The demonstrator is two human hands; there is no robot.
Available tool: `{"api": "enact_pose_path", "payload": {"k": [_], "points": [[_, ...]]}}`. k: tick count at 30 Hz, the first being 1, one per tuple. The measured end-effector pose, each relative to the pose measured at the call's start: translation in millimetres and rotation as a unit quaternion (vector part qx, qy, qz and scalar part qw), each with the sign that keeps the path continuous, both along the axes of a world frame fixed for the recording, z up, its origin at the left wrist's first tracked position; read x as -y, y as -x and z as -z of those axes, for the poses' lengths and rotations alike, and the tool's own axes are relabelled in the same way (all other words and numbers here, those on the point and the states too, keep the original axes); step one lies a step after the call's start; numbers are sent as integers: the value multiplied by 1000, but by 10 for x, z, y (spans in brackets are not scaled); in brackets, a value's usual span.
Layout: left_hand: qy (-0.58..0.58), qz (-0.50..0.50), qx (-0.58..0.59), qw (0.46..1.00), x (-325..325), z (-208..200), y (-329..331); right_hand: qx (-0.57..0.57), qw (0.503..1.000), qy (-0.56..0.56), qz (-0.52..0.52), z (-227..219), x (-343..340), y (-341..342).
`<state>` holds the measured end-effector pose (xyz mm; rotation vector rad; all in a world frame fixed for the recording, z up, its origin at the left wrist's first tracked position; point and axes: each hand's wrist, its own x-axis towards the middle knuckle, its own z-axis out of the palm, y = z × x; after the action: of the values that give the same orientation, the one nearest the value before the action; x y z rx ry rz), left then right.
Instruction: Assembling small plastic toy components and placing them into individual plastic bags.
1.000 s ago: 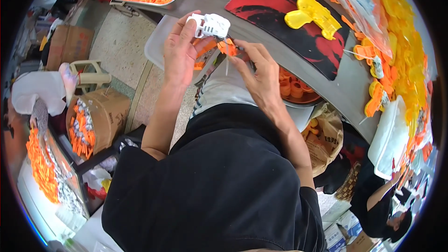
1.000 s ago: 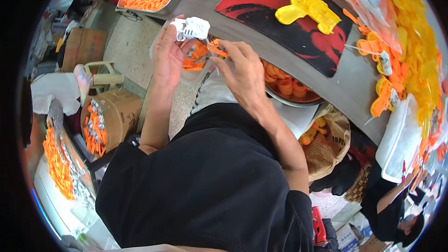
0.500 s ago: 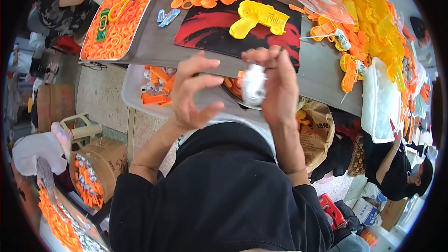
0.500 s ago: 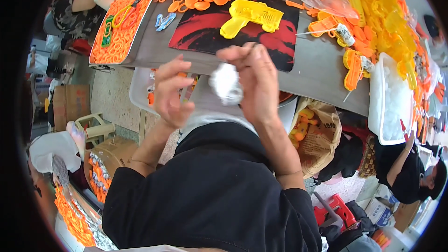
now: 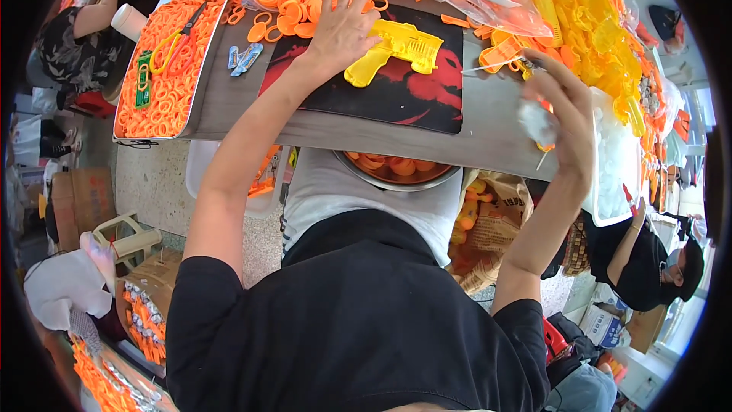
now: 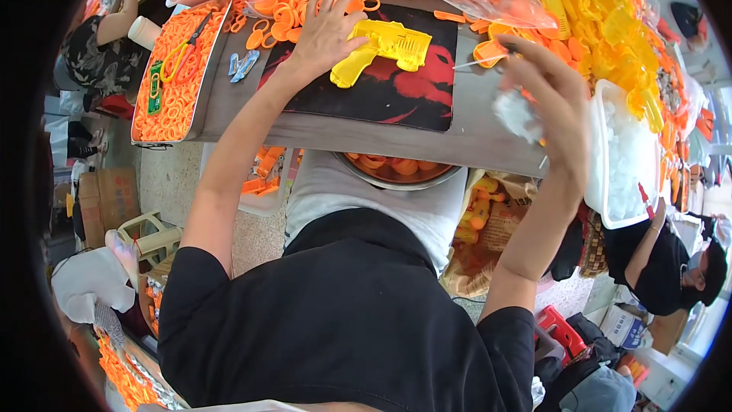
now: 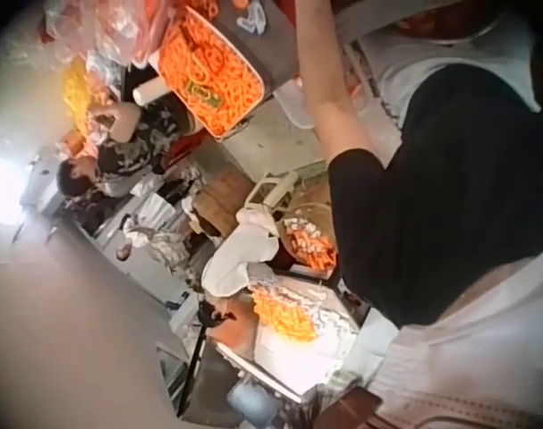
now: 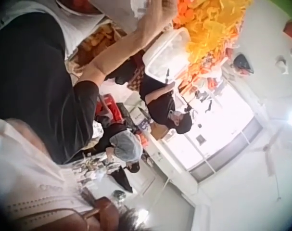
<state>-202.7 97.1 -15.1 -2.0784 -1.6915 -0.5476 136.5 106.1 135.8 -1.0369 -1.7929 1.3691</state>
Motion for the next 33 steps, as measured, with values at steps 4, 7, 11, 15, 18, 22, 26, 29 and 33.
{"api": "enact_pose_path", "payload": {"k": [4, 7, 11, 15, 18, 22, 26, 29, 33], "points": [[-33, 22, 50, 998, 99, -136, -168, 125, 985, -51, -111, 778, -362, 567], [96, 54, 375, 921, 189, -166, -378, 150, 983, -42, -93, 1208, -402, 723], [64, 128, 608, 781, 230, 30, -524, 166, 976, -134, -51, 1240, -316, 827], [84, 90, 513, 850, 286, -110, -539, 138, 941, -307, -20, 1372, -315, 848], [78, 99, 505, 854, 264, -132, -560, 135, 950, -281, -17, 1365, -264, 866], [104, 92, 528, 838, 225, -131, -593, 150, 929, -339, -5, 1332, -279, 850], [106, 87, 503, 853, 216, -184, -639, 147, 935, -322, -16, 1298, -324, 817], [93, 85, 472, 873, 210, -214, -658, 168, 922, -346, -35, 1265, -339, 822], [62, 86, 424, 899, 201, -263, -691, 191, 909, -371, -20, 1230, -283, 838]]}}
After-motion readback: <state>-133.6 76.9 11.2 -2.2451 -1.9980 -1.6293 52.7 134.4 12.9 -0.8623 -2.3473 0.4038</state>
